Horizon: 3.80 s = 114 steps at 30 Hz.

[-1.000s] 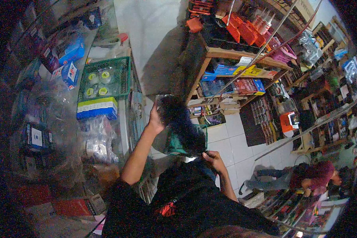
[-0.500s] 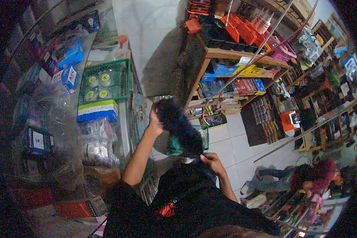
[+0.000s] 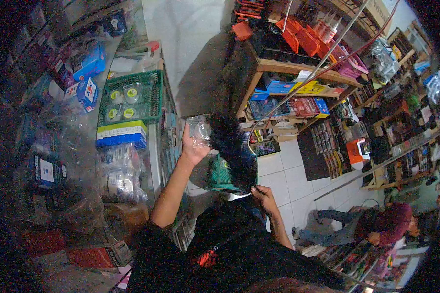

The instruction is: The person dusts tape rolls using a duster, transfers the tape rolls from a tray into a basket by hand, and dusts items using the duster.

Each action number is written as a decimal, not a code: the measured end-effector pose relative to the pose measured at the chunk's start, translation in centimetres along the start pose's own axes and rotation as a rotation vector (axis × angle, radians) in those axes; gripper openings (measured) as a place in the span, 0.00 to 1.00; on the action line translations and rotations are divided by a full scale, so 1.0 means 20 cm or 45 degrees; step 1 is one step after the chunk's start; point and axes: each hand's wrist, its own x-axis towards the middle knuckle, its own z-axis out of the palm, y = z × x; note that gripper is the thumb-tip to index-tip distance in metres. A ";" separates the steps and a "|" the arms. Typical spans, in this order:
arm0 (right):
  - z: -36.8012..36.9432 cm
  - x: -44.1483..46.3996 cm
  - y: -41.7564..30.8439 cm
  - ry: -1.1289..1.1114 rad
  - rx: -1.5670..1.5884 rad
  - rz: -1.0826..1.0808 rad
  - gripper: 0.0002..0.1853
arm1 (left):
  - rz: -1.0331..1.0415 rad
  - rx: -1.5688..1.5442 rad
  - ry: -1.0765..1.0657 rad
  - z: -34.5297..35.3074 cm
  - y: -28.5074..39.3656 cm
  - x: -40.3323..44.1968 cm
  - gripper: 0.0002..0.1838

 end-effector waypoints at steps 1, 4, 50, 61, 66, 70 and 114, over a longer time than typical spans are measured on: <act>0.00 0.00 0.01 -0.043 0.011 0.076 0.14 | -0.018 0.183 -0.026 -0.02 0.00 0.00 0.44; -0.05 -0.01 0.01 -0.178 -0.164 0.163 0.14 | -0.007 0.566 0.046 0.03 -0.02 -0.01 0.43; 0.01 0.06 -0.15 -0.135 -0.146 -0.043 0.17 | 0.115 0.451 0.196 0.06 0.01 0.02 0.43; 0.00 0.04 -0.25 -0.298 -0.179 0.073 0.14 | 0.008 0.453 -0.085 -0.07 0.06 0.01 0.46; -0.01 0.04 -0.25 -0.265 -0.109 0.083 0.15 | 0.048 0.335 0.074 0.04 -0.01 -0.01 0.47; 0.00 0.06 -0.18 -0.190 -0.191 0.086 0.15 | 0.056 0.516 0.011 0.01 0.02 0.00 0.42; 0.35 0.21 -1.08 -0.463 0.368 -0.275 0.10 | 0.516 1.058 0.118 0.14 -0.01 -0.02 0.39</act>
